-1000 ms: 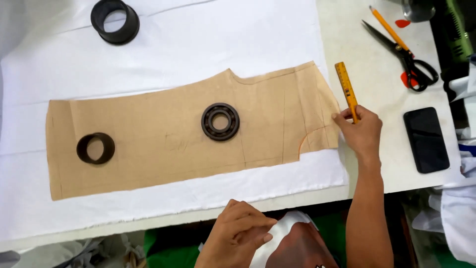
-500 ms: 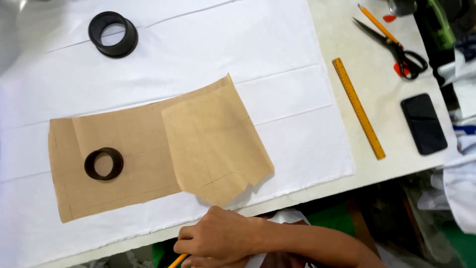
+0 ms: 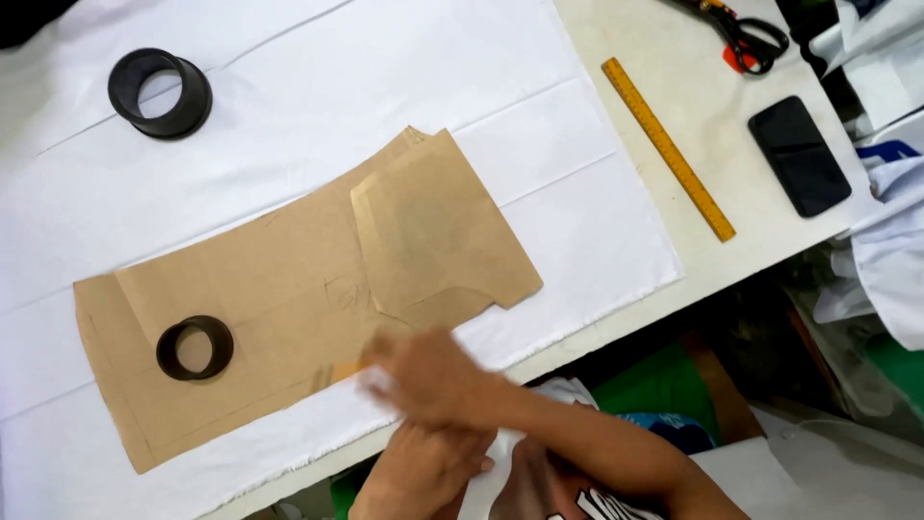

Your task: Tracing a paper pattern onto white fabric using a pencil and a ruler.

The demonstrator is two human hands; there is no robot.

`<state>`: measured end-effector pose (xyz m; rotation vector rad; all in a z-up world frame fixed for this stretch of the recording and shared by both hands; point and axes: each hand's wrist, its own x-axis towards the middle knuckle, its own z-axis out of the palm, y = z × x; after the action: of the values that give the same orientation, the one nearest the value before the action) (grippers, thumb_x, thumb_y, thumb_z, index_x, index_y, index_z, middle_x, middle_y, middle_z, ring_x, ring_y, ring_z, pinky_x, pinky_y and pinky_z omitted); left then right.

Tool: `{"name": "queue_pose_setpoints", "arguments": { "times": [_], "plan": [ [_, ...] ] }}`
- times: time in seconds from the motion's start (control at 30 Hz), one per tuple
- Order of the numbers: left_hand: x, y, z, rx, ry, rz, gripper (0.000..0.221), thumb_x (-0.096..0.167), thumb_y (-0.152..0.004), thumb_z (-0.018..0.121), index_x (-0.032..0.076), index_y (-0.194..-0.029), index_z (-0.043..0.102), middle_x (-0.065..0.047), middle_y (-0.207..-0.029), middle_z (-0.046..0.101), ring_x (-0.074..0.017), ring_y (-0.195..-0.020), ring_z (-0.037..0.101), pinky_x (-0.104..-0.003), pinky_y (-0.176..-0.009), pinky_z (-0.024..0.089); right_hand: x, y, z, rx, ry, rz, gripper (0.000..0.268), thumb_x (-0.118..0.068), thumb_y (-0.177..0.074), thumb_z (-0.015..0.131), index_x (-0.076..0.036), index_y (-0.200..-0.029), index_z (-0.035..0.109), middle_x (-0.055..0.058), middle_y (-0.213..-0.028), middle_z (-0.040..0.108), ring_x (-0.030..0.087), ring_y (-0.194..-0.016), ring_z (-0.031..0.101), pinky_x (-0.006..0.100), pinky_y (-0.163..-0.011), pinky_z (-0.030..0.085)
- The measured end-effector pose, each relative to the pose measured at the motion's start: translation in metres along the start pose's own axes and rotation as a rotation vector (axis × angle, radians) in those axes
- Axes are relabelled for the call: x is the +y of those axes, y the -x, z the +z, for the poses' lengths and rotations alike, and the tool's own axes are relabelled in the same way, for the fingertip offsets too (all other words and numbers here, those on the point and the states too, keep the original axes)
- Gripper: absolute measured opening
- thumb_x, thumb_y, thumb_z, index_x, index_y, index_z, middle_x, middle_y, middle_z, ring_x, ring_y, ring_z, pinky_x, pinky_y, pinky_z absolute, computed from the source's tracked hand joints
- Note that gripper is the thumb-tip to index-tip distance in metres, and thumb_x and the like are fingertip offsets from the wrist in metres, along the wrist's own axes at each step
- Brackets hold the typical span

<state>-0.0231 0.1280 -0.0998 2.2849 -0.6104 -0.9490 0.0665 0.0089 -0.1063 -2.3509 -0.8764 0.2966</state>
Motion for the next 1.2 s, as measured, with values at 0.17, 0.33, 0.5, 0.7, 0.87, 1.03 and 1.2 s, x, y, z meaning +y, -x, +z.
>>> {"name": "queue_pose_setpoints", "arguments": {
  "times": [0.17, 0.33, 0.5, 0.7, 0.87, 1.03, 1.2],
  "plan": [
    [-0.002, 0.002, -0.005, 0.018, 0.088, 0.109, 0.053, 0.054, -0.096, 0.057, 0.017, -0.133, 0.063, -0.006, -0.114, 0.069, -0.0266, -0.102, 0.063, -0.039, -0.087, 0.041, 0.075, -0.010, 0.002, -0.110, 0.266, 0.520, 0.088, -0.077, -0.078, 0.075, -0.010, -0.127, 0.045, 0.009, -0.117, 0.051, 0.029, -0.066, 0.071, 0.047, -0.049, 0.054],
    [0.012, -0.006, -0.008, 0.044, 0.094, 0.099, 0.056, 0.055, -0.096, 0.058, 0.017, -0.137, 0.062, -0.004, -0.111, 0.069, -0.0235, -0.102, 0.063, -0.038, -0.089, 0.042, 0.113, 0.017, -0.013, -0.046, 0.162, 0.671, 0.059, -0.057, -0.089, 0.066, -0.027, -0.138, 0.050, 0.003, -0.111, 0.069, 0.031, -0.092, 0.070, 0.051, -0.062, 0.052],
    [0.042, -0.020, -0.031, 0.116, 0.157, 0.051, 0.048, 0.042, -0.088, 0.067, 0.018, -0.129, 0.068, -0.001, -0.121, 0.072, -0.0223, -0.111, 0.065, -0.039, -0.093, 0.044, 0.149, 0.053, -0.047, 0.077, 0.098, 0.810, 0.028, -0.047, -0.097, 0.048, -0.022, -0.102, 0.062, 0.001, -0.094, 0.072, 0.032, -0.085, 0.068, 0.049, -0.065, 0.047],
    [0.019, -0.070, -0.035, 0.917, 0.325, -0.638, 0.059, 0.036, -0.078, 0.082, 0.019, -0.132, 0.064, 0.001, -0.119, 0.068, -0.0200, -0.109, 0.061, -0.043, -0.099, 0.041, 0.234, 0.172, -0.101, 0.645, 0.198, 0.958, 0.017, -0.034, -0.099, 0.067, -0.019, -0.101, 0.073, 0.004, -0.073, 0.069, 0.030, -0.067, 0.065, 0.047, -0.063, 0.047],
    [0.005, -0.102, -0.046, 0.959, 0.255, -0.876, 0.055, 0.061, -0.078, 0.073, 0.020, -0.114, 0.074, -0.004, -0.123, 0.063, -0.0297, -0.128, 0.042, -0.054, -0.106, 0.026, 0.275, 0.262, -0.118, 0.846, 0.373, 0.881, 0.015, -0.018, -0.106, 0.083, -0.007, -0.100, 0.075, 0.005, -0.072, 0.065, 0.027, -0.062, 0.062, 0.046, -0.059, 0.048],
    [0.011, -0.124, -0.049, 1.036, 0.288, -0.756, 0.033, 0.056, -0.090, 0.067, 0.023, -0.091, 0.069, 0.007, -0.109, 0.066, -0.0142, -0.121, 0.051, -0.042, -0.101, 0.023, 0.300, 0.287, -0.099, 0.921, 0.426, 0.800, 0.028, -0.028, -0.112, 0.079, -0.002, -0.101, 0.075, 0.006, -0.080, 0.071, 0.023, -0.066, 0.064, 0.038, -0.057, 0.046],
    [0.016, -0.135, -0.046, 1.177, 0.187, -0.886, 0.044, 0.057, -0.085, 0.067, 0.020, -0.109, 0.069, -0.004, -0.124, 0.056, -0.0231, -0.118, 0.048, -0.048, -0.101, 0.023, 0.298, 0.273, -0.094, 1.013, 0.499, 0.794, 0.033, -0.034, -0.116, 0.078, -0.007, -0.098, 0.073, -0.001, -0.074, 0.060, 0.020, -0.061, 0.058, 0.037, -0.055, 0.041]
  ]
}}
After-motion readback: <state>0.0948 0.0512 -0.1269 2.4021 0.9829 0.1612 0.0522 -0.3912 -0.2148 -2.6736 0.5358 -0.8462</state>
